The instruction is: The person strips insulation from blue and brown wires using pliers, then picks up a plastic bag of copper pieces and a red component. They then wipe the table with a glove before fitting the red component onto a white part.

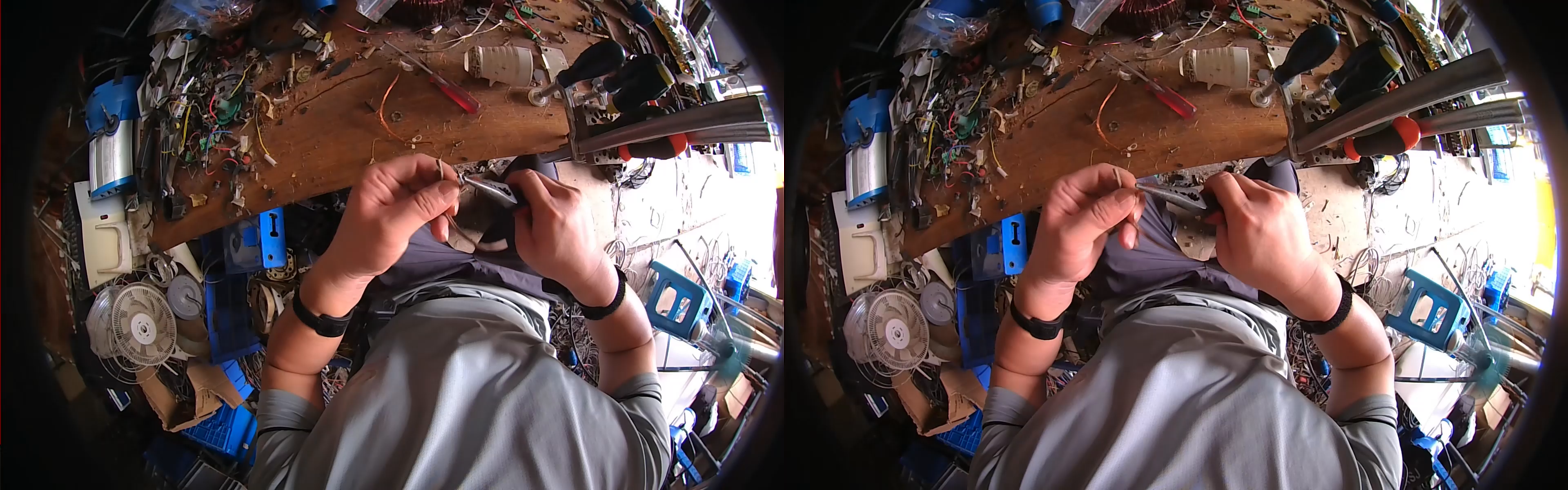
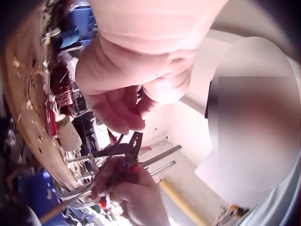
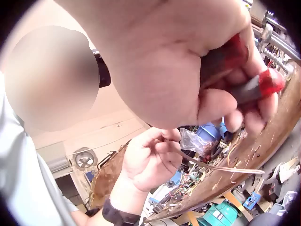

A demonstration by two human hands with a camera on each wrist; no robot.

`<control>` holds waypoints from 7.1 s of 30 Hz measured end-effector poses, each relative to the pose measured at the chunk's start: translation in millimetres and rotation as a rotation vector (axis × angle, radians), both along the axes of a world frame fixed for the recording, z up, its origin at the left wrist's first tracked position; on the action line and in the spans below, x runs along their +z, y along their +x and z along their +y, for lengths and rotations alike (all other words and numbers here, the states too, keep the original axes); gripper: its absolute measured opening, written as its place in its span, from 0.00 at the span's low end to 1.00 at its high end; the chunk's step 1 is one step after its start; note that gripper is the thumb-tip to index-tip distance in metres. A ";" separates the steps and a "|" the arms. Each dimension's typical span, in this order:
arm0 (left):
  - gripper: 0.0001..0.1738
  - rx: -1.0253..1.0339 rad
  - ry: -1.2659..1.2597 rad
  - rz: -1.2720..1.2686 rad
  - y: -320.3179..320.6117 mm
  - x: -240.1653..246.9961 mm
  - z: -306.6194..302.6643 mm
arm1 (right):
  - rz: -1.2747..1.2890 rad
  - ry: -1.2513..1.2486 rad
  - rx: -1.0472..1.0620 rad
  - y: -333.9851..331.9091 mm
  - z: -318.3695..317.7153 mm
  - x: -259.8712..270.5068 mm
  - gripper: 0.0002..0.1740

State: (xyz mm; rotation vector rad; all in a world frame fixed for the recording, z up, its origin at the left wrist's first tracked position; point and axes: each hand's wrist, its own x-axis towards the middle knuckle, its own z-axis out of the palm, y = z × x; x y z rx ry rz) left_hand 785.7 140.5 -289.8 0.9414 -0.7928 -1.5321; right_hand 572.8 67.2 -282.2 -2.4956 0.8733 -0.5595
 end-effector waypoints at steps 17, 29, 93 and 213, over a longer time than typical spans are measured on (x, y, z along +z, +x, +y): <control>0.06 0.165 -0.136 -0.361 7.8 0.3 12.5 | 0.114 0.378 0.015 -12.3 -1.5 -7.5 0.25; 0.06 0.060 -0.076 0.020 8.4 3.2 7.7 | 0.011 0.188 -0.056 0.4 6.6 -5.1 0.24; 0.05 0.218 -0.562 -1.405 -7.1 6.9 3.4 | 0.140 0.389 0.060 -9.1 -0.7 -10.5 0.06; 0.09 0.391 -0.182 -0.434 14.3 10.2 4.9 | 0.001 0.706 0.017 5.0 10.2 2.4 0.06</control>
